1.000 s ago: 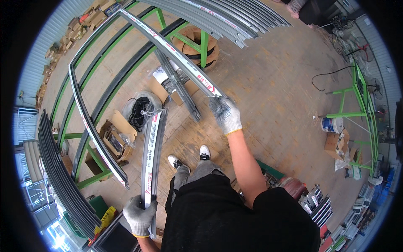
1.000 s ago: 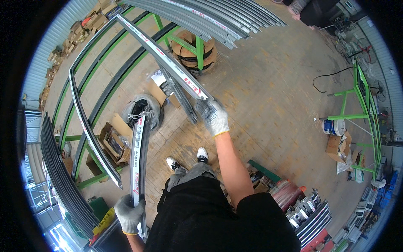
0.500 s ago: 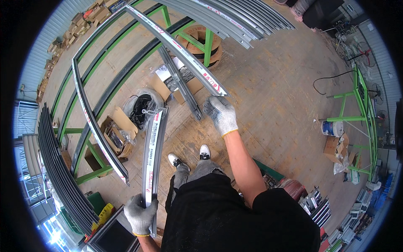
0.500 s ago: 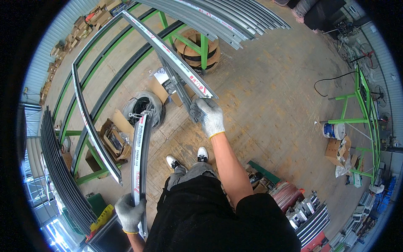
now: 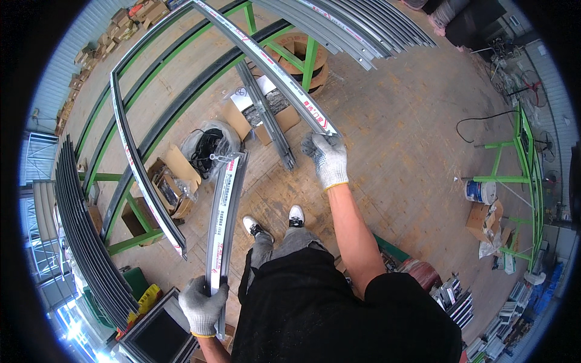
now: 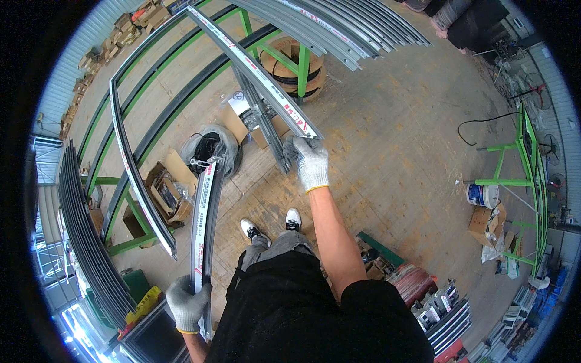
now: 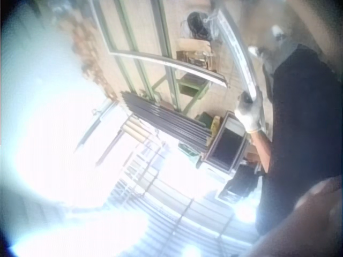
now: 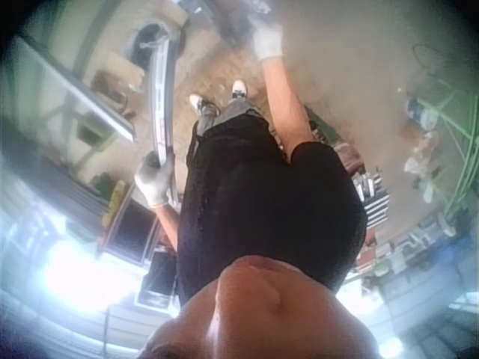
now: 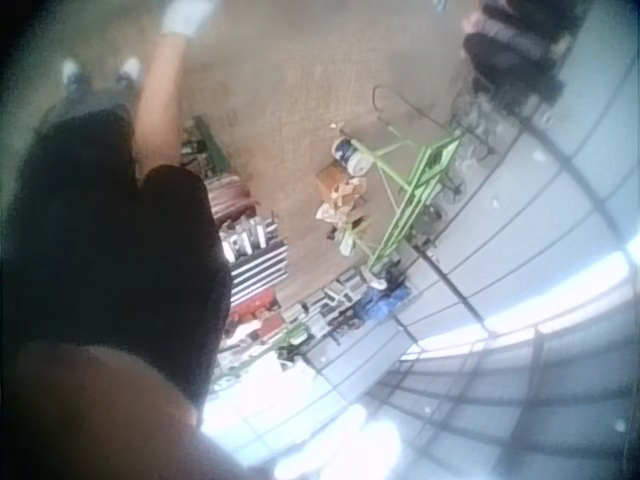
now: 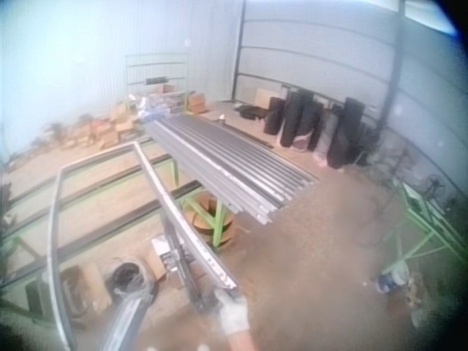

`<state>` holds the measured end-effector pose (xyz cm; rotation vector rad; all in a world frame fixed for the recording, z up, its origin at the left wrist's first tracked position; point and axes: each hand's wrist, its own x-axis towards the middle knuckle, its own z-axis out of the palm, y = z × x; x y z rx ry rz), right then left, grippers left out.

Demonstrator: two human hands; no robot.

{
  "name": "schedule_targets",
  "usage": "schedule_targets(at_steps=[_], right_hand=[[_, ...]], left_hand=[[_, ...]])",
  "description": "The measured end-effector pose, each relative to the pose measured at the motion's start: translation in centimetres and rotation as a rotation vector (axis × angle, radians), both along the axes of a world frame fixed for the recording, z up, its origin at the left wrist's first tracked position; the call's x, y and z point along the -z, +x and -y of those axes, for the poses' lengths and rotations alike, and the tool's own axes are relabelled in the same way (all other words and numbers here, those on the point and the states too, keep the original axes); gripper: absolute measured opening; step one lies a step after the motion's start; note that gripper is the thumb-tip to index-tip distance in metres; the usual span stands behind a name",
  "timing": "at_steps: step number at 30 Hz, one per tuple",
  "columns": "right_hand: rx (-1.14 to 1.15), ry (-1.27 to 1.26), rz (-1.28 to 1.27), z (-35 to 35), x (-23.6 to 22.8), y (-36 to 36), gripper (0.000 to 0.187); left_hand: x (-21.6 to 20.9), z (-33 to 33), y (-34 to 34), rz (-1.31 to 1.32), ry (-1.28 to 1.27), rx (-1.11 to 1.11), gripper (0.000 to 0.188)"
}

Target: The person assembles a rectangular metal frame by joining aluminum extrusions with a cordless drill. They repeatedly align the pieces, insert fasteners, and tighten them at the corners, then place the completed frame aside and begin a new one.

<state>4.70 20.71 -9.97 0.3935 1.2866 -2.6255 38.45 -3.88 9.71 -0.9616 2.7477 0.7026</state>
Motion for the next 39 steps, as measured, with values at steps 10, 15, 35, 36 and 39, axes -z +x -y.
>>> schedule_targets(at_steps=[10,15,35,36,39], right_hand=[[0.004,0.504,-0.141,-1.0,1.1,-0.8,0.021],[-0.260,0.236,0.203,-1.6,-0.1,2.5,0.040],[-0.683,0.122,0.141,1.9,-7.9,19.2,0.046],[-0.664,0.174,0.128,2.0,-7.6,19.4,0.053],[-0.631,0.314,0.116,1.8,-6.8,19.3,0.052]], left_hand=[[-0.2,-0.3,-0.2,0.157,0.056,0.035,0.030],[-0.1,-1.0,-1.1,0.136,0.046,0.106,0.043],[2.9,-1.2,-4.8,0.253,0.204,0.365,0.056],[2.8,-1.2,-4.6,0.214,0.216,0.377,0.057],[2.0,-0.4,-2.9,0.026,0.219,0.299,0.058]])
